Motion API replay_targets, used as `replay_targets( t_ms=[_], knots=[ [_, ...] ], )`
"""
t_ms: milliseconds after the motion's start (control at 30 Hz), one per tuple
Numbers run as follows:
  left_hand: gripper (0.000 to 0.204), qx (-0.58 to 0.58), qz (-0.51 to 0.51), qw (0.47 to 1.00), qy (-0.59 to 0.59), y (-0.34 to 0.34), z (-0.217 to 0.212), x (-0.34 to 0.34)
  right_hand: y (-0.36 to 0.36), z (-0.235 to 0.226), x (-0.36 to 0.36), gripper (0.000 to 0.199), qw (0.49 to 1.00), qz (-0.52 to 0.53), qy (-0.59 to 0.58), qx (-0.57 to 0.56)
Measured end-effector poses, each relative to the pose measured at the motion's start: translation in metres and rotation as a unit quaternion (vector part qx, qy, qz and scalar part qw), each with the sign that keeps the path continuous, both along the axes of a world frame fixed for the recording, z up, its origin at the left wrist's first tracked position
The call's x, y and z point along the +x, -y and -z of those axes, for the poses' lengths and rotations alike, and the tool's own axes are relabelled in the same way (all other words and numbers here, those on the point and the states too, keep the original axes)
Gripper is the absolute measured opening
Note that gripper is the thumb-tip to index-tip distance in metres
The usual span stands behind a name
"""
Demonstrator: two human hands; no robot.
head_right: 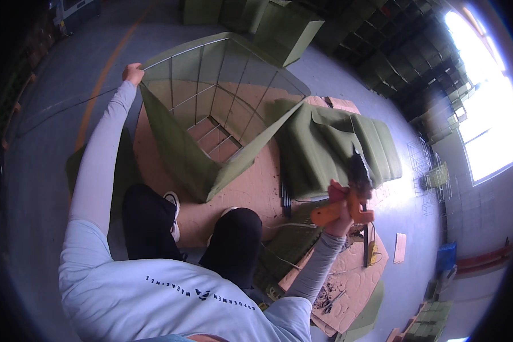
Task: The recorder is assembling a wire basket by lining the frame with fabric and securing it using a hot glue gun.
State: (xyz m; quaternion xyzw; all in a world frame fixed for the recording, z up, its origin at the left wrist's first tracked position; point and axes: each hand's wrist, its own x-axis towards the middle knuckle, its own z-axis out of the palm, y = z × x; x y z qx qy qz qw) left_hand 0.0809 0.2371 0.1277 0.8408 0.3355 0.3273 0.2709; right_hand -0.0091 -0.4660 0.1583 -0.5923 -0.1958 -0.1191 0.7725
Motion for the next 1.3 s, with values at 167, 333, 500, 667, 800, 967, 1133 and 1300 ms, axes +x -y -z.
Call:
replay_targets(
  t_ms=[167, 333, 500, 667, 800, 967, 1133, 1300],
  knots=[
    [0.026, -0.057, -0.04, 0.997, -0.045, -0.054, 0.031, -0.02, -0.052, -0.011, 0.024, 0.053, 0.985, -0.167, 0.005, 0.031],
    [0.033, -0.125, 0.025, 0.991, -0.04, -0.025, 0.025, -0.018, -0.093, -0.043, 0.029, 0.052, 0.971, -0.233, -0.057, 0.002],
    [0.035, -0.172, 0.033, 0.978, 0.112, -0.025, 0.039, -0.038, -0.134, -0.067, 0.036, 0.059, 0.952, -0.297, -0.056, -0.041],
    [0.036, -0.196, 0.058, 0.974, 0.101, -0.003, 0.021, -0.047, -0.149, -0.082, 0.044, 0.065, 0.938, -0.322, -0.069, -0.106],
    [0.041, -0.181, 0.049, 0.977, 0.099, 0.001, 0.02, -0.049, -0.166, -0.09, 0.042, 0.071, 0.929, -0.331, -0.085, -0.143],
    [0.045, -0.172, 0.056, 0.977, 0.11, 0.005, 0.023, -0.052, -0.185, -0.088, 0.035, 0.077, 0.915, -0.361, -0.138, -0.118],
    [0.046, -0.195, 0.095, 0.965, 0.151, 0.023, 0.012, -0.061, -0.193, -0.067, 0.034, 0.072, 0.876, -0.442, -0.153, -0.12],
    [0.045, -0.222, 0.115, 0.957, 0.144, 0.059, -0.017, -0.083, -0.204, -0.061, 0.02, 0.072, 0.863, -0.447, -0.18, -0.149]
  ],
)
